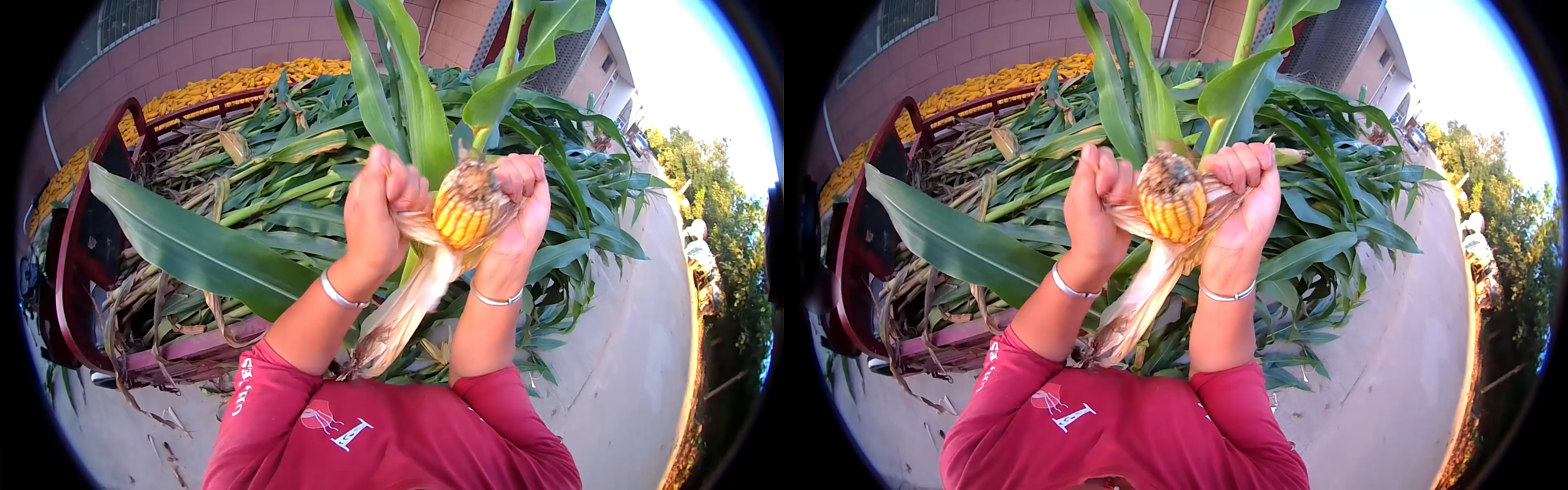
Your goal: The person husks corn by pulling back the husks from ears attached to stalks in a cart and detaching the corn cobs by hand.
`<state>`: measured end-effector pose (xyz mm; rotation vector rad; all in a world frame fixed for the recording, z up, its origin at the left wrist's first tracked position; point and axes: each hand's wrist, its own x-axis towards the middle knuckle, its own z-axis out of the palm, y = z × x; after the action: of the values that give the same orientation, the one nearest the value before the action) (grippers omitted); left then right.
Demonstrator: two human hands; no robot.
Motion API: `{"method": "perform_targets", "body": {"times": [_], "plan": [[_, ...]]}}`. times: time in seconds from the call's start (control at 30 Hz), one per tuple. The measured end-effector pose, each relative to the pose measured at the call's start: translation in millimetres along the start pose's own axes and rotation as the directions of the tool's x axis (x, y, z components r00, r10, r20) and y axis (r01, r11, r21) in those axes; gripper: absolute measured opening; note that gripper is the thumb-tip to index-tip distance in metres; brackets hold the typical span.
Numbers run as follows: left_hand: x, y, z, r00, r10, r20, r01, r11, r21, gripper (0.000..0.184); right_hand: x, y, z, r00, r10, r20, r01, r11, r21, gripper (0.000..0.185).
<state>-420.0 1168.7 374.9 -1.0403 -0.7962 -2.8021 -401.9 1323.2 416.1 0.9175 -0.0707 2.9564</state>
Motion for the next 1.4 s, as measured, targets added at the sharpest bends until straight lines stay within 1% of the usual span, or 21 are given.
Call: {"method": "perform_targets", "body": {"times": [0.03, 0.1, 0.17, 0.2, 0.27, 0.3, 0.47, 0.53, 0.63, 0.67, 0.7, 0.77, 0.83, 0.9, 0.93, 0.97, 1.03, 1.1, 1.3, 1.33, 1.4], "plan": [[-17, -12, -20, 0.998, 0.006, 0.069, -0.023, 0.969, 0.246, 0.041, 2, -9, 0, 1.000, 0.009, 0.010, -0.009, 1.000, 0.014, 0.030], [-73, -40, -70, 0.937, -0.283, 0.204, 0.023, 0.633, 0.773, 0.037, 6, -35, -6, 0.999, -0.017, 0.028, 0.016, 0.999, 0.029, 0.031], [-125, -68, -114, 0.968, -0.245, 0.050, 0.129, 0.662, 0.738, 0.031, 5, -47, -9, 0.996, -0.078, -0.047, 0.077, 0.996, -0.038, 0.032], [-122, -63, -115, 0.965, -0.246, 0.090, 0.073, 0.584, 0.809, 0.028, 13, -43, -12, 0.996, -0.088, -0.031, 0.087, 0.996, -0.028, 0.032], [-126, -63, -112, 0.936, -0.296, 0.189, -0.026, 0.479, 0.878, 0.023, 11, -31, -12, 0.987, -0.152, -0.060, 0.128, 0.947, -0.295, 0.034], [-120, -64, -114, 0.935, -0.310, 0.172, 0.021, 0.533, 0.846, 0.023, 8, -20, -5, 0.998, -0.003, 0.070, 0.008, 0.997, -0.071, 0.034], [-91, -24, -116, 0.905, -0.425, -0.009, 0.348, 0.730, 0.588, 0.028, 7, -7, -3, 0.997, -0.069, 0.028, 0.072, 0.994, -0.085, 0.032], [-57, 13, -99, 0.978, -0.143, 0.155, -0.058, 0.527, 0.848, 0.068, 9, -3, -7, 0.996, -0.065, 0.055, 0.069, 0.996, -0.064, 0.031], [-16, 40, -35, 0.975, 0.019, 0.223, -0.184, 0.634, 0.751, 0.089, 12, 14, -12, 0.995, -0.073, 0.070, 0.078, 0.994, -0.079, 0.031], [-5, 35, -20, 0.968, 0.048, 0.245, -0.207, 0.701, 0.683, 0.085, 11, 25, -11, 0.995, -0.097, 0.038, 0.101, 0.989, -0.113, 0.032], [-1, 26, -3, 0.993, 0.013, 0.113, -0.074, 0.832, 0.550, 0.068, 11, 37, -7, 0.993, -0.121, 0.006, 0.121, 0.982, -0.148, 0.033], [4, 14, 7, 0.994, 0.109, -0.006, -0.089, 0.838, 0.538, 0.050, 3, 56, 3, 0.975, -0.219, 0.030, 0.214, 0.903, -0.372, 0.034], [10, 16, -1, 0.984, 0.178, 0.006, -0.160, 0.871, 0.465, 0.041, -14, 56, 1, 0.989, -0.087, 0.121, 0.136, 0.859, -0.493, 0.038], [15, 27, -23, 0.976, 0.214, -0.047, -0.178, 0.900, 0.398, 0.031, -64, 34, -49, 0.976, 0.184, 0.120, 0.058, 0.309, -0.949, 0.037], [21, 37, -37, 0.978, 0.188, -0.095, -0.141, 0.920, 0.367, 0.032, -91, 23, -68, 0.923, 0.380, 0.067, 0.072, 0.002, -0.997, 0.035], [22, 45, -50, 0.977, 0.155, -0.148, -0.099, 0.937, 0.334, 0.033, -122, 15, -108, 0.908, 0.399, -0.130, -0.037, -0.234, -0.972, 0.037], [27, 39, -61, 0.988, 0.117, -0.101, -0.083, 0.951, 0.297, 0.033, -157, 11, -146, 0.993, 0.086, -0.087, -0.095, 0.099, -0.991, 0.037], [21, 32, -46, 0.995, 0.095, -0.003, -0.088, 0.930, 0.356, 0.033, -161, 9, -161, 0.986, -0.029, -0.167, -0.167, -0.019, -0.986, 0.039], [25, 24, -47, 0.993, 0.115, 0.007, -0.108, 0.910, 0.399, 0.028, -135, 5, -148, 0.987, 0.056, -0.152, -0.140, -0.175, -0.975, 0.022], [26, 24, -48, 0.993, 0.122, -0.002, -0.111, 0.911, 0.397, 0.028, -129, 8, -132, 0.999, 0.022, -0.032, -0.028, -0.185, -0.982, 0.020], [27, 24, -45, 0.993, 0.121, -0.013, -0.104, 0.903, 0.418, 0.027, -109, 15, -95, 0.977, -0.042, 0.208, 0.186, -0.306, -0.934, 0.040]]}}
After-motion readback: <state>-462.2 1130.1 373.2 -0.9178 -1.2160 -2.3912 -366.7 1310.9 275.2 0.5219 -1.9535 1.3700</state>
